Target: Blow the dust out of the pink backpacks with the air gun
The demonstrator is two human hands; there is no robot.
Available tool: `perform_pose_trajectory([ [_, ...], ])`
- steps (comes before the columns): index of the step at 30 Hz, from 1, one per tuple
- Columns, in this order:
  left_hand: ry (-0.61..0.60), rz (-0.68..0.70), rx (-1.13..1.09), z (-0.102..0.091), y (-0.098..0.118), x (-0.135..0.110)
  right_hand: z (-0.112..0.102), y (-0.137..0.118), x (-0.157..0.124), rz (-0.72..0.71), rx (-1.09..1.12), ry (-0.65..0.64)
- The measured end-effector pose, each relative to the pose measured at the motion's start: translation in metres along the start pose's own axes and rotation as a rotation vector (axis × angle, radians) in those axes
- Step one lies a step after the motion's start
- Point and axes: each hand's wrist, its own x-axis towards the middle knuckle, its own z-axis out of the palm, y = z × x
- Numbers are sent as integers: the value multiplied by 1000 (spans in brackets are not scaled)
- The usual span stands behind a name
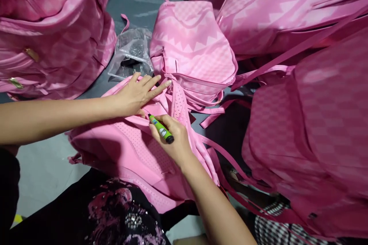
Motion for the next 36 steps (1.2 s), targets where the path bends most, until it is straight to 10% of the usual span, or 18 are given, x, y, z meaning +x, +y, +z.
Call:
perform_pose_trajectory([
  [9,-34,-15,-3,10,-1,15,-25,-14,43,32,-203,-426],
  [14,-47,-66,-40,11,-1,21,-21,-16,38,-95,-508,-363],
  [36,-44,-2,-133,17,-12,25,-7,-22,39,-26,-526,-302],
])
